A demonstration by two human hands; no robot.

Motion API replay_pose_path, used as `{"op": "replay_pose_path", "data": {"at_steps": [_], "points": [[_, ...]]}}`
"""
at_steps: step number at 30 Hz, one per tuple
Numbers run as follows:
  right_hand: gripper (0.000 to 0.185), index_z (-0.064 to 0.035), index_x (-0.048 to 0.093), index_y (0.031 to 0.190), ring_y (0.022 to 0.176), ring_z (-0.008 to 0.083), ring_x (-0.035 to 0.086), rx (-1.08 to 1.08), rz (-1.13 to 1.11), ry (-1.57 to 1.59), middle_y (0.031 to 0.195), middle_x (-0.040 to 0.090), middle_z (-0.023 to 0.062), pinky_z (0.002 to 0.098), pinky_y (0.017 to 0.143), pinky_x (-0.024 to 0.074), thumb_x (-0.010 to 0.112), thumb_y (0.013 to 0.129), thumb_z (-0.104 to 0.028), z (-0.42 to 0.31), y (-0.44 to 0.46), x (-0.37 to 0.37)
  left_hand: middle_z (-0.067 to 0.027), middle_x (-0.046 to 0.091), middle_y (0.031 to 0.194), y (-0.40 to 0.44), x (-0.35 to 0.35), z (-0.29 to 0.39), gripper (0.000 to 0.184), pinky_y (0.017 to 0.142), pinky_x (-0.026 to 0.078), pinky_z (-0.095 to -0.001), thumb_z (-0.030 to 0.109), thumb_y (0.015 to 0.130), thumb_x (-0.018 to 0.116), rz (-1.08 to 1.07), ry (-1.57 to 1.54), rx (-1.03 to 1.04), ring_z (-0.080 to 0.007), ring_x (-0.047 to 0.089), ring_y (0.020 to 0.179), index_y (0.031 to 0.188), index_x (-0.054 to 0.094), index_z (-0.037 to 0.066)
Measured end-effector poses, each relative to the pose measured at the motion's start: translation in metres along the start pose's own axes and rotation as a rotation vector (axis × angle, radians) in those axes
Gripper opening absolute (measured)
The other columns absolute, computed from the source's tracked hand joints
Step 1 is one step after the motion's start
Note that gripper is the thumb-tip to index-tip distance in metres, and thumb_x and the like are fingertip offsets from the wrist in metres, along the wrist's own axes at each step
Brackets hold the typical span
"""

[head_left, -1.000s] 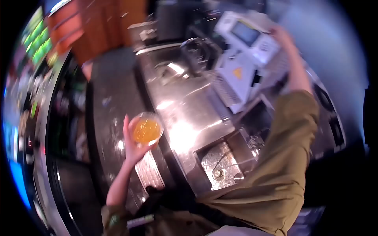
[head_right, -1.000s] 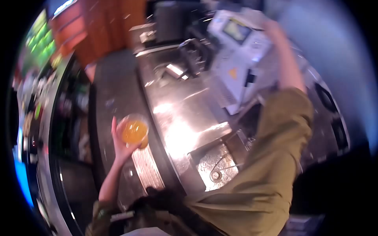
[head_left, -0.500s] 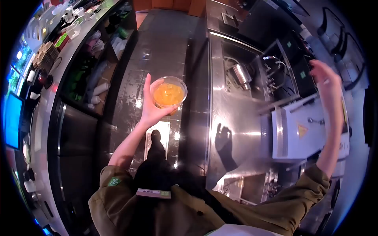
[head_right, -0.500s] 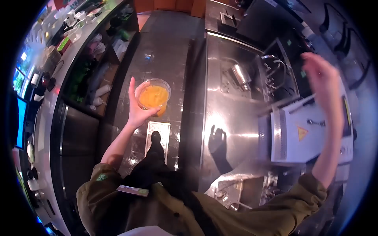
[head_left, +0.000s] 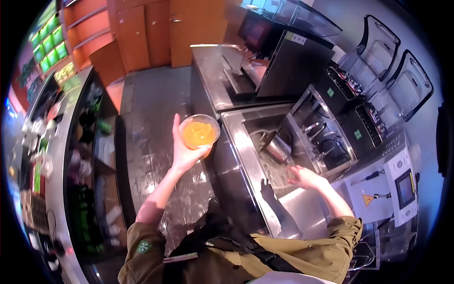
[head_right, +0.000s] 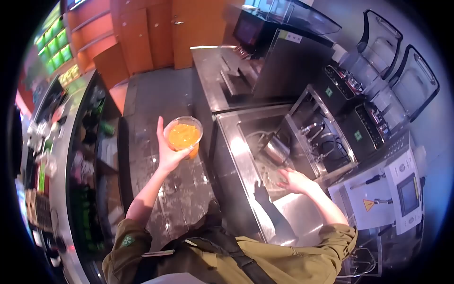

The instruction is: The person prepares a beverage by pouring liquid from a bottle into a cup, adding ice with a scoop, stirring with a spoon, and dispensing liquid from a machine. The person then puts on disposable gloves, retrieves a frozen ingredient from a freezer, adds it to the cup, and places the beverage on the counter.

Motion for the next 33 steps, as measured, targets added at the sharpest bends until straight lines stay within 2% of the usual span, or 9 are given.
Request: {"op": "replay_pose_path", "data": {"at_steps": [2,6,9,11,13,18,21,27,33], "points": [[0.054,-0.0019,0.042,0.118,0.101,0.0318,0.050,0.151,-0.071,-0.025,0.106,0.053,0.0209,0.0358,0.086,0.0405,0.058,0.077,-0.032,0.014,0.021,-0.017,-0.0173,0.033,0.122,0.055,0.020,-0.046,0.108,0.095,0.033,-0.0358,0.008,0.054,0.074,-0.030,0.010,0.035,-0.0264,0.038,0.112,0.133,0.000,0.009],[0.049,-0.0007,0.045,0.115,0.098,0.0331,0.052,0.118,0.068,0.338,0.106,0.053,0.0226,0.0351,0.084,0.0412,0.058,0.078,-0.031,0.012,0.090,-0.065,-0.0173,0.034,0.120,0.158,0.067,-0.127,0.109,0.094,0.033,-0.0351,0.011,0.054,0.075,-0.119,-0.114,0.029,-0.0256,0.040,0.110,0.133,0.001,0.008],[0.043,-0.0002,0.046,0.113,0.094,0.0325,0.053,-0.038,0.205,0.197,0.103,0.054,0.0206,0.0363,0.080,0.0438,0.056,0.078,-0.024,0.015,0.153,-0.082,-0.0169,0.036,0.119,0.221,0.091,-0.172,0.109,0.094,0.033,-0.0358,0.012,0.055,0.076,-0.202,-0.069,0.046,-0.0260,0.040,0.111,0.133,0.000,0.008],[0.036,0.0007,0.049,0.107,0.088,0.0322,0.055,-0.118,0.360,0.241,0.098,0.055,0.0195,0.0367,0.075,0.0451,0.055,0.078,-0.020,-0.004,0.184,-0.126,-0.0168,0.037,0.119,0.254,0.106,-0.195,0.110,0.095,0.033,-0.0358,0.012,0.055,0.076,-0.230,-0.100,0.025,-0.0261,0.040,0.111,0.133,-0.001,0.007],[0.025,-0.0015,0.053,0.096,0.085,0.0301,0.056,-0.234,0.816,0.159,0.097,0.054,0.0148,0.0356,0.071,0.0462,0.057,0.075,-0.015,-0.028,0.204,-0.187,-0.0174,0.036,0.120,0.278,0.113,-0.220,0.111,0.095,0.033,-0.0363,0.011,0.054,0.077,-0.225,-0.170,0.002,-0.0262,0.040,0.111,0.132,-0.001,0.007],[0.045,0.0033,0.047,0.110,0.092,0.0302,0.051,0.095,1.688,0.152,0.102,0.050,0.0173,0.0343,0.079,0.0423,0.062,0.070,-0.012,-0.035,0.258,-0.300,-0.0182,0.033,0.122,0.312,0.108,-0.260,0.112,0.095,0.033,-0.0380,0.008,0.055,0.076,-0.272,-0.246,-0.078,-0.0267,0.038,0.113,0.132,-0.006,0.009],[0.067,0.0031,0.031,0.123,0.100,0.0304,0.047,0.290,1.831,0.377,0.112,0.043,0.0182,0.0351,0.084,0.0395,0.064,0.071,-0.022,-0.034,0.301,-0.330,-0.0185,0.032,0.123,0.342,0.090,-0.277,0.114,0.095,0.033,-0.0386,0.007,0.054,0.076,-0.334,-0.184,-0.084,-0.0275,0.037,0.114,0.132,-0.008,0.010],[0.065,0.0021,0.030,0.123,0.108,0.0325,0.042,0.542,2.184,0.292,0.119,0.041,0.0196,0.0374,0.092,0.0318,0.063,0.070,-0.014,-0.047,0.340,-0.348,-0.0174,0.029,0.124,0.427,0.042,-0.301,0.119,0.097,0.030,-0.0383,0.005,0.051,0.078,-0.486,-0.336,-0.177,-0.0264,0.035,0.115,0.131,-0.011,0.007],[0.060,0.0033,0.030,0.124,0.116,0.0293,0.036,0.584,2.242,0.453,0.125,0.037,0.0195,0.0349,0.097,0.0259,0.059,0.074,-0.012,-0.041,0.350,-0.344,-0.0185,0.028,0.126,0.484,0.024,-0.329,0.117,0.096,0.031,-0.0395,0.007,0.053,0.077,-0.573,-0.287,-0.065,-0.0273,0.034,0.116,0.132,-0.009,0.009]]}}
Point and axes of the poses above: each hand's wrist, its own y-axis towards the middle knuckle, its own x-axis out of the palm, z = x × y, the point moved 6 cm from there along y, towards the middle knuckle
